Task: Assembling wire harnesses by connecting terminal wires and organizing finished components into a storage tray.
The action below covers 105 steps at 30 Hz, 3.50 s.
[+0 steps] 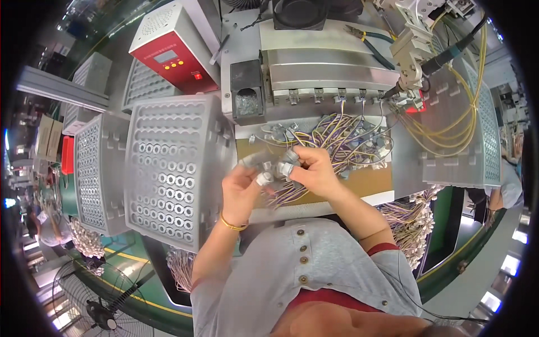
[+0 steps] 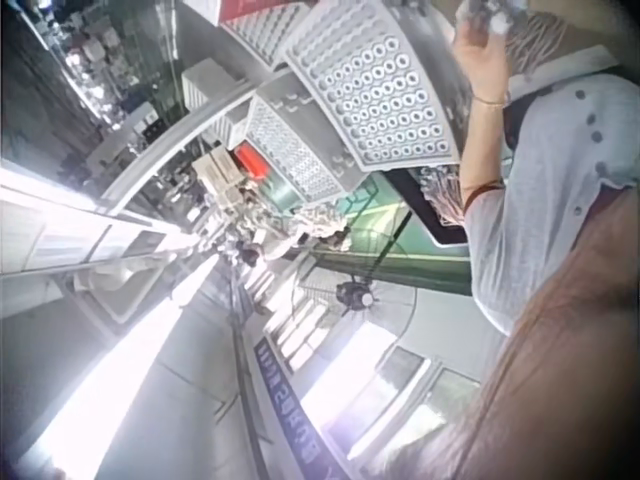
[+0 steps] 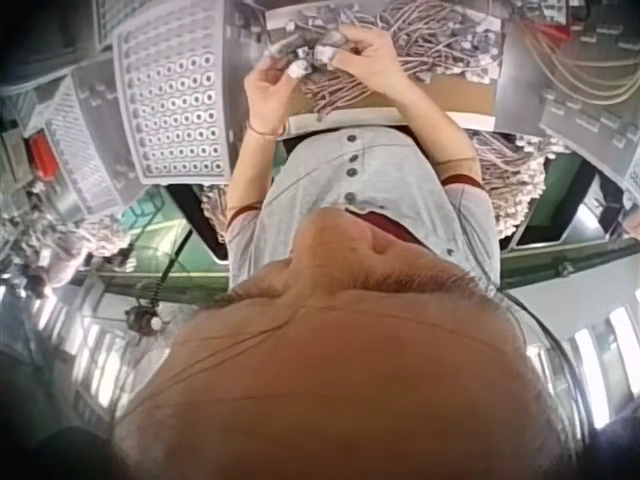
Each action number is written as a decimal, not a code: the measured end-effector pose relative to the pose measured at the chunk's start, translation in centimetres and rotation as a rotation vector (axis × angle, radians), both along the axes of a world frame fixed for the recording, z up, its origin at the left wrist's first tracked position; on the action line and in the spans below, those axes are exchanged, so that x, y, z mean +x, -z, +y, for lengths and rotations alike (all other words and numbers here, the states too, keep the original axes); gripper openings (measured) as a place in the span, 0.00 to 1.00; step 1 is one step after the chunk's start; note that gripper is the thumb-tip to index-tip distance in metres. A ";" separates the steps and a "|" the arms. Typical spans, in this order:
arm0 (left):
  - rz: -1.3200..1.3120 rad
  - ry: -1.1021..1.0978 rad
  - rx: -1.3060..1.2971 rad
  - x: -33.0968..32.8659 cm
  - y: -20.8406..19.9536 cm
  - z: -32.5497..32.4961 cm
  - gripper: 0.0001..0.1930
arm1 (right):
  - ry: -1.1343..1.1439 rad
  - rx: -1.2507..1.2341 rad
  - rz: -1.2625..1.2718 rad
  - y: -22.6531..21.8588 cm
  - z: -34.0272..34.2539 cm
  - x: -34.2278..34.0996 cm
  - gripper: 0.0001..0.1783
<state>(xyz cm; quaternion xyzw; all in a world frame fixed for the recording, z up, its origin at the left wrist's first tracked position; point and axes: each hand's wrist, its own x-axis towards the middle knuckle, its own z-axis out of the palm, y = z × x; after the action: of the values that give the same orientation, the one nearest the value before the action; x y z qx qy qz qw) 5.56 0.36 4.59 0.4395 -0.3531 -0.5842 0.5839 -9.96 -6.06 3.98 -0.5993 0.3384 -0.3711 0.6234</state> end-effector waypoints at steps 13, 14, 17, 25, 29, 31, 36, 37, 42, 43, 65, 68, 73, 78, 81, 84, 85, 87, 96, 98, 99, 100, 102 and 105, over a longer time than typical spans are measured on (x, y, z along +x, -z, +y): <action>-0.125 -0.024 -0.054 -0.6 -0.9 -0.2 0.13 | -0.127 -0.137 0.116 -2.0 -0.6 -0.4 0.04; -0.122 -0.023 -0.049 -0.7 -0.8 -0.4 0.13 | -0.119 -0.078 0.099 -1.6 -0.5 -0.2 0.04; -0.013 -0.061 0.097 -0.9 0.1 -0.9 0.10 | -0.106 -0.038 0.122 -1.2 -0.6 -0.3 0.03; 0.436 0.130 0.058 -1.8 1.2 -2.6 0.18 | -0.147 0.129 0.047 -0.8 -3.1 -1.0 0.04; -0.121 0.112 0.158 -3.4 5.1 -1.7 0.18 | 0.281 0.049 0.071 1.2 -4.6 -1.2 0.02; -0.955 0.159 -0.246 -4.0 7.6 -0.7 0.16 | 0.373 0.124 -0.018 1.4 -5.0 -0.9 0.04; -1.403 0.172 -0.398 -3.0 9.2 -0.4 0.13 | 0.642 0.292 -0.183 2.2 -5.7 1.6 0.06; -1.286 0.129 -0.311 -2.6 9.1 -0.6 0.11 | 0.616 0.256 -0.199 2.6 -5.7 1.5 0.06; -1.232 0.136 -0.185 0.6 6.2 -1.3 0.09 | 0.648 0.189 -0.078 2.1 -5.5 1.9 0.05; -1.105 0.117 -0.164 0.9 6.6 -1.1 0.08 | 0.681 0.250 -0.208 2.1 -5.2 2.4 0.05; -0.060 -0.158 0.286 3.4 1.3 -0.5 0.17 | -0.046 -0.769 0.243 2.5 0.1 1.0 0.08; -0.166 -0.068 0.258 4.4 0.6 -0.6 0.16 | 0.058 -0.885 0.228 2.2 -0.4 1.3 0.10; -1.201 -0.344 0.166 17.2 2.4 -2.9 0.17 | -0.019 -0.190 0.170 1.3 -0.9 -1.4 0.02; -2.003 -0.577 0.924 30.1 7.2 -0.6 0.22 | -0.119 0.166 -0.145 1.4 -0.9 -2.4 0.09; -2.096 -0.610 0.755 29.1 7.7 -0.9 0.21 | -0.079 0.086 -0.021 1.6 -0.6 -2.3 0.06; -2.015 -0.789 0.834 31.0 8.7 -1.7 0.23 | -0.063 0.132 0.060 -0.2 -0.5 -1.4 0.07; -2.315 -0.811 0.662 29.9 9.0 -2.1 0.23 | -0.082 0.136 0.048 0.2 -0.5 -1.3 0.07; -2.270 -0.721 0.595 29.8 7.6 -2.2 0.23 | -0.014 -0.092 0.171 1.2 -0.8 -1.3 0.04; -0.494 -0.369 0.089 10.1 -0.5 -0.6 0.18 | -0.001 -0.250 0.198 0.7 -0.6 -0.4 0.04; -0.152 -0.190 0.181 4.7 0.0 -0.1 0.19 | 0.002 -0.213 0.196 1.1 -0.4 -0.2 0.05; -0.129 -0.157 0.166 2.8 0.6 0.2 0.17 | 0.010 -0.178 0.189 1.1 -0.3 -0.2 0.05; -0.128 -0.162 0.168 1.9 1.0 0.4 0.17 | 0.005 -0.177 0.190 0.8 -0.1 -0.1 0.05; -0.089 -0.022 0.114 0.7 1.7 0.5 0.18 | 0.017 -0.144 0.142 0.1 0.1 -0.1 0.05; -0.024 -0.024 0.078 0.0 2.5 0.5 0.19 | 0.025 -0.119 0.101 0.2 0.2 -0.4 0.05</action>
<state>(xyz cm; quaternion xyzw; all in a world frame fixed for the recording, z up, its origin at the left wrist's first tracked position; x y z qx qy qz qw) 5.54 0.85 2.10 0.4731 -0.3318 -0.5849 0.5692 -10.41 -5.89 3.79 -0.6489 0.3544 -0.3675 0.5641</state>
